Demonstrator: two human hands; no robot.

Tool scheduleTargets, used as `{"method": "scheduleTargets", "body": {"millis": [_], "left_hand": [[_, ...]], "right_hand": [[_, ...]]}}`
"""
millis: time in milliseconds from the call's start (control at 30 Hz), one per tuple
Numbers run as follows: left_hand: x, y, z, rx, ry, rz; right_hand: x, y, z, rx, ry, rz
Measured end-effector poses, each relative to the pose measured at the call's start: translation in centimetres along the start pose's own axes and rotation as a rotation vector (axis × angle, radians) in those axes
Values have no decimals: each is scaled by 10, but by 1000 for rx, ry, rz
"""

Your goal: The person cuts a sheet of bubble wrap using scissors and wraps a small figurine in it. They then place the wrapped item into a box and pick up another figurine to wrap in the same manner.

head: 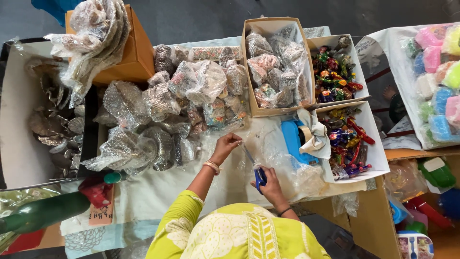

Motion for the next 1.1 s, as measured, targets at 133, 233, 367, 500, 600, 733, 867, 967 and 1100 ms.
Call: {"method": "scheduleTargets", "body": {"millis": [133, 233, 367, 500, 600, 733, 867, 967, 1100], "left_hand": [[1, 5, -7, 19, -21, -22], [9, 3, -33, 29, 2, -18], [11, -1, -31, 85, 17, -20], [12, -4, -33, 132, -10, -11], [13, -7, -35, 132, -16, -1], [11, -2, -36, 36, -67, -31], [14, 22, -57, -251, -116, -224], [32, 35, -84, -551, -261, -342], [67, 34, -84, -878, -343, -233]], "right_hand": [[-4, -6, -8, 18, -44, -6], [-8, -6, -7, 27, 5, -26], [-10, -6, -3, 16, 59, -55], [-10, -7, -2, -35, 36, -69], [-9, -5, -9, -60, 72, -126], [-7, -1, -15, -80, 5, -151], [-3, 3, -40, -41, 20, -149], [0, 12, -50, 12, 72, -161], [6, 30, -59, 103, -19, -219]]}}
Point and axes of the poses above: each hand's wrist, its own x-axis away from the middle knuckle, its own y-axis out of the back of the hand, z = x × y, the point moved 9 cm from there along -x, towards the middle knuckle, and after that the axes turned 11 degrees about -x, right-handed, at the moved point
